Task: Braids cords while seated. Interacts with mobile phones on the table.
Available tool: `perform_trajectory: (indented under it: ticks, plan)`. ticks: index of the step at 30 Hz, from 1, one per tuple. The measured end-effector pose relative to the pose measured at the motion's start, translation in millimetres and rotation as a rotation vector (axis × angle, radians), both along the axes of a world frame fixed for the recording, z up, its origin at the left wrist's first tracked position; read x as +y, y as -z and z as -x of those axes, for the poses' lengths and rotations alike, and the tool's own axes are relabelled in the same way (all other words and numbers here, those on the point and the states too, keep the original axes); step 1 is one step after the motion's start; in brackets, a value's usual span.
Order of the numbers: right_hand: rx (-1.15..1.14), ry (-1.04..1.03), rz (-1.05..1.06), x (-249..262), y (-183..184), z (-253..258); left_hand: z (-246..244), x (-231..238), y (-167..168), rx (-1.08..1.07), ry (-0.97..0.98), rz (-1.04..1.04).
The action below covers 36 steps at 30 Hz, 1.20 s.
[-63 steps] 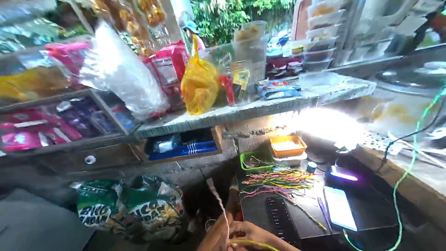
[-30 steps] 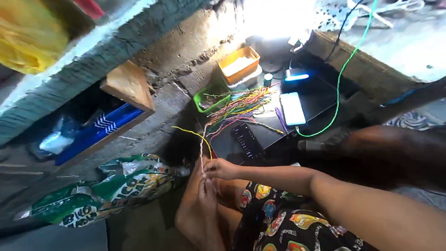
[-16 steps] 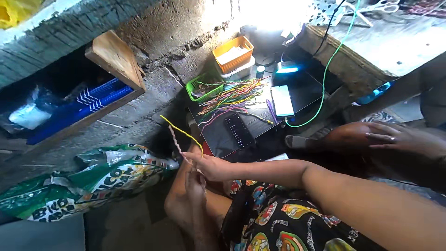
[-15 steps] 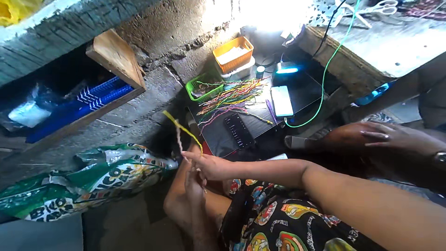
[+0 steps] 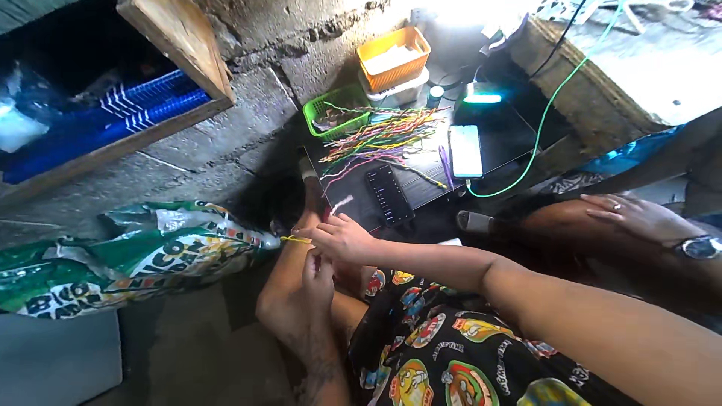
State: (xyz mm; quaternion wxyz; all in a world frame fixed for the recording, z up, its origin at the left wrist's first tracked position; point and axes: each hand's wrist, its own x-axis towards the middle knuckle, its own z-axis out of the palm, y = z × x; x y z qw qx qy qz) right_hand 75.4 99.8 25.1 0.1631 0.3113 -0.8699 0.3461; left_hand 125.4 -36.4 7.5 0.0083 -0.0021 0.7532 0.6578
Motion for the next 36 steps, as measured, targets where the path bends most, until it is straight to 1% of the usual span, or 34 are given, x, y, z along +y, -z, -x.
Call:
perform_trajectory:
  ticks: [4, 6, 8, 9, 11, 13, 15, 17, 19, 22, 24, 25, 28, 31, 36]
  plan:
    - [0.079, -0.100, 0.124, 4.0, 8.6, 0.4, 4.1, 0.5, -4.9, -0.049, -0.078, -0.083]
    - [0.023, -0.115, 0.173, 8.4, 9.8, -1.9, 7.5, -2.3, -5.7, -0.114, -0.108, -0.195]
    - [-0.153, -0.082, 0.212, 10.8, 14.4, -1.6, 9.6, -4.9, -8.1, -0.161, -0.119, -0.309]
    - [-0.286, -0.073, 0.246, 11.4, 16.1, 0.4, 10.1, -5.4, -9.1, -0.155, -0.119, -0.374]
    - [-0.639, -0.143, 0.331, 16.1, 10.2, 6.4, 9.6, -5.6, -12.5, -0.148, -0.059, -0.482]
    - [-0.888, -0.258, 0.473, 18.8, 4.3, 11.6, 9.0, -6.6, -14.3, -0.182, 0.038, -0.565]
    - [-1.032, -0.342, 0.587, 19.2, 3.5, 15.5, 7.5, -10.1, -9.1, -0.218, 0.121, -0.598]
    - [-1.120, -0.407, 0.674, 21.2, 3.1, 19.2, 5.1, -11.5, -7.9, -0.226, 0.176, -0.545]
    - [-1.174, -0.465, 0.739, 24.1, 3.4, 20.0, 2.8, -15.1, -8.8, -0.231, 0.311, -0.509]
    - [-1.221, -0.533, 0.766, 27.9, 4.0, 16.7, 3.0, -21.0, -3.3, -0.223, 0.525, -0.554]
    - [-1.244, -0.554, 0.768, 29.7, 2.9, 14.5, 4.5, -22.8, 1.2, -0.198, 0.574, -0.565]
    - [-1.248, -0.534, 0.758, 30.5, 1.8, 13.3, 4.6, -22.3, 1.9, -0.184, 0.570, -0.561]
    - [-1.187, -0.381, 0.645, 32.3, -1.4, 9.1, 0.8, -17.1, -1.2, -0.178, 0.430, -0.449]
    - [-1.029, -0.226, 0.542, 30.4, 2.3, 6.5, 0.7, -11.8, 0.9, -0.154, 0.285, -0.304]
    - [-0.888, -0.132, 0.503, 28.3, 3.0, 2.9, 2.2, 0.9, -3.5, -0.111, 0.112, -0.090]
